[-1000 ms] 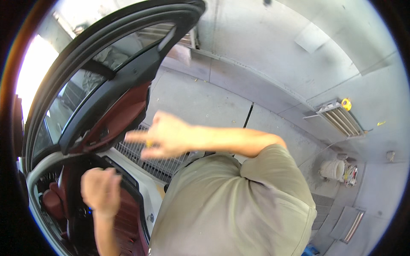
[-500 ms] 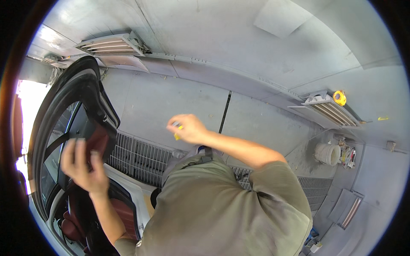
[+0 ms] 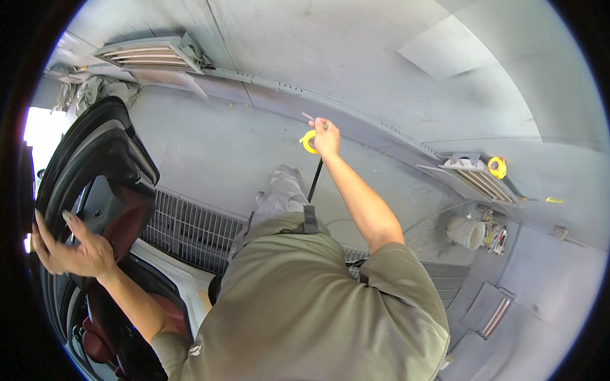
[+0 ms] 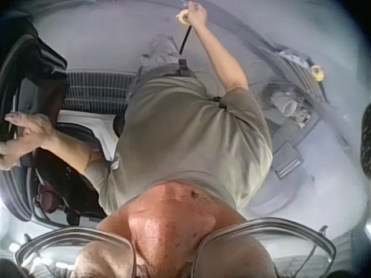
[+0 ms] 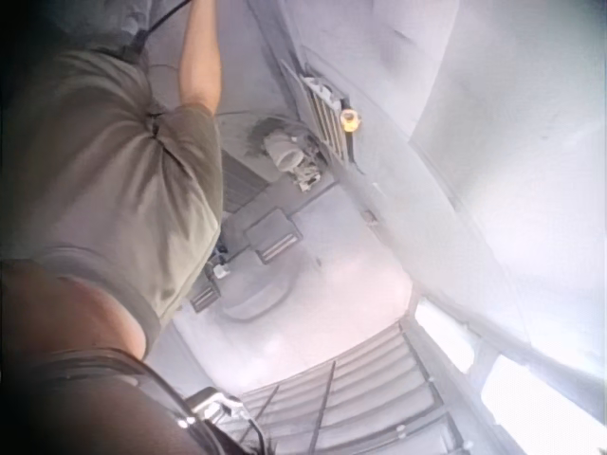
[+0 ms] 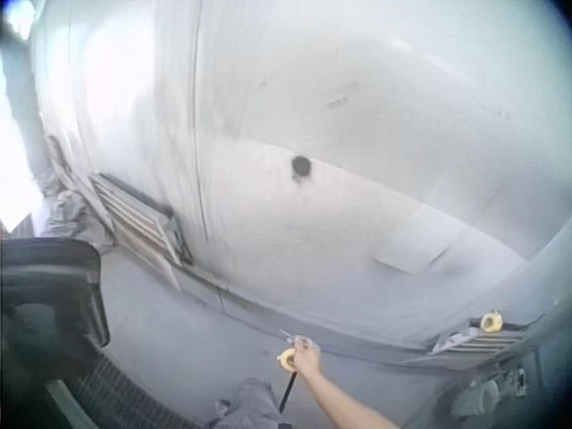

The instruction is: The person applies yellow masking tape around the fuel filler door and along the rear quarter panel of a white car. They then open the rear door, retrieve a newspaper, and fold it while holding the tape roll.

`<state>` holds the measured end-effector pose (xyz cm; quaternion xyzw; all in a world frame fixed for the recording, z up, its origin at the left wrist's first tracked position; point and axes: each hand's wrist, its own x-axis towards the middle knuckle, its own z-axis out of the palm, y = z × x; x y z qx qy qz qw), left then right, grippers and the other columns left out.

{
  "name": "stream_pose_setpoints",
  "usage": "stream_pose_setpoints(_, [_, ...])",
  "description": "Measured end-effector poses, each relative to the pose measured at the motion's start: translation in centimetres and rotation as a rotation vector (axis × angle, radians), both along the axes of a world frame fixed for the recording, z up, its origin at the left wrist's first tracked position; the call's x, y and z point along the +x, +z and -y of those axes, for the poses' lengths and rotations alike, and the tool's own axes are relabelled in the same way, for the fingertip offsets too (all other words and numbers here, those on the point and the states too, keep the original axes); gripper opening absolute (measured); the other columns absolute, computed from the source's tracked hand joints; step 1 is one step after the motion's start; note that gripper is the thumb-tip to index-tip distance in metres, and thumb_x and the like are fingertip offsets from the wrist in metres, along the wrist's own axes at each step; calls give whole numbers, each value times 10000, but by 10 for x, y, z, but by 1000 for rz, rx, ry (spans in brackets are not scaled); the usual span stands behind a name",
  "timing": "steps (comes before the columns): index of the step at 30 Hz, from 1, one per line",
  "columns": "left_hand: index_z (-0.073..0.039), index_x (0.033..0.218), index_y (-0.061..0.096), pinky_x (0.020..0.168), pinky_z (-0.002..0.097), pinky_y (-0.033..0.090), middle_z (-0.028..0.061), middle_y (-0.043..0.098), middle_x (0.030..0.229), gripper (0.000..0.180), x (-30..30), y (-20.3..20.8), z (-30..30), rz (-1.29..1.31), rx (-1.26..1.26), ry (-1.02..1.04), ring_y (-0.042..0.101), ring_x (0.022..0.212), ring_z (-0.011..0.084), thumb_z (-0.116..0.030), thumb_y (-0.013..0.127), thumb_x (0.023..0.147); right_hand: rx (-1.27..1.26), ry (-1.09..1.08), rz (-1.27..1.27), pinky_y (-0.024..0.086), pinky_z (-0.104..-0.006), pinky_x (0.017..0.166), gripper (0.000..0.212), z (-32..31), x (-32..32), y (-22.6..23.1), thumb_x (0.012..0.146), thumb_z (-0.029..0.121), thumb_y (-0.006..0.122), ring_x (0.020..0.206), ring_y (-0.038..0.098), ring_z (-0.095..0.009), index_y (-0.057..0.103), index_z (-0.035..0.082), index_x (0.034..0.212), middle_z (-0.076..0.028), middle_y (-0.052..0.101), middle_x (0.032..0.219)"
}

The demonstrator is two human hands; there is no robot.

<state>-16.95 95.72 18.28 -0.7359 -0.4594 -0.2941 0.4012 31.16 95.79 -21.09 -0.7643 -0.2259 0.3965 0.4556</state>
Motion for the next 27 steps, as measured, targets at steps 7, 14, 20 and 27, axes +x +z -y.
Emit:
stream_pose_setpoints(7, [162,1310,590,1055,402,476,196,390,1404,468,28,-57,25,33,-90,-59,491,1274,302,-101,733,951,-192,30,299,574,-406,844,292,-104,28,-107,1007,314,657,940,755,-271,756,92,1169,-107,798,1066])
stream_pose_setpoints(14, [177,1356,510,1101,389,449,172,304,1424,535,64,-80,31,130,-198,161,432,1311,284,-27,753,926,-432,203,466,563,-476,869,268,-154,35,-136,999,339,639,1020,731,-354,752,121,1107,-154,778,1048])
stream_pose_setpoints(20, [191,1368,474,1091,393,438,187,324,1419,542,88,-86,39,248,-142,231,474,1274,302,8,723,922,-540,272,288,584,-387,758,273,-168,53,-170,1055,323,625,944,739,-190,701,70,1127,-53,792,1084])
stream_pose_setpoints(27, [183,1399,420,1097,405,406,206,331,1409,582,109,-87,43,230,-106,314,475,1247,309,39,701,910,-426,164,197,554,-406,957,564,-145,53,-218,996,412,685,1099,725,-282,578,11,1377,-139,750,1211])
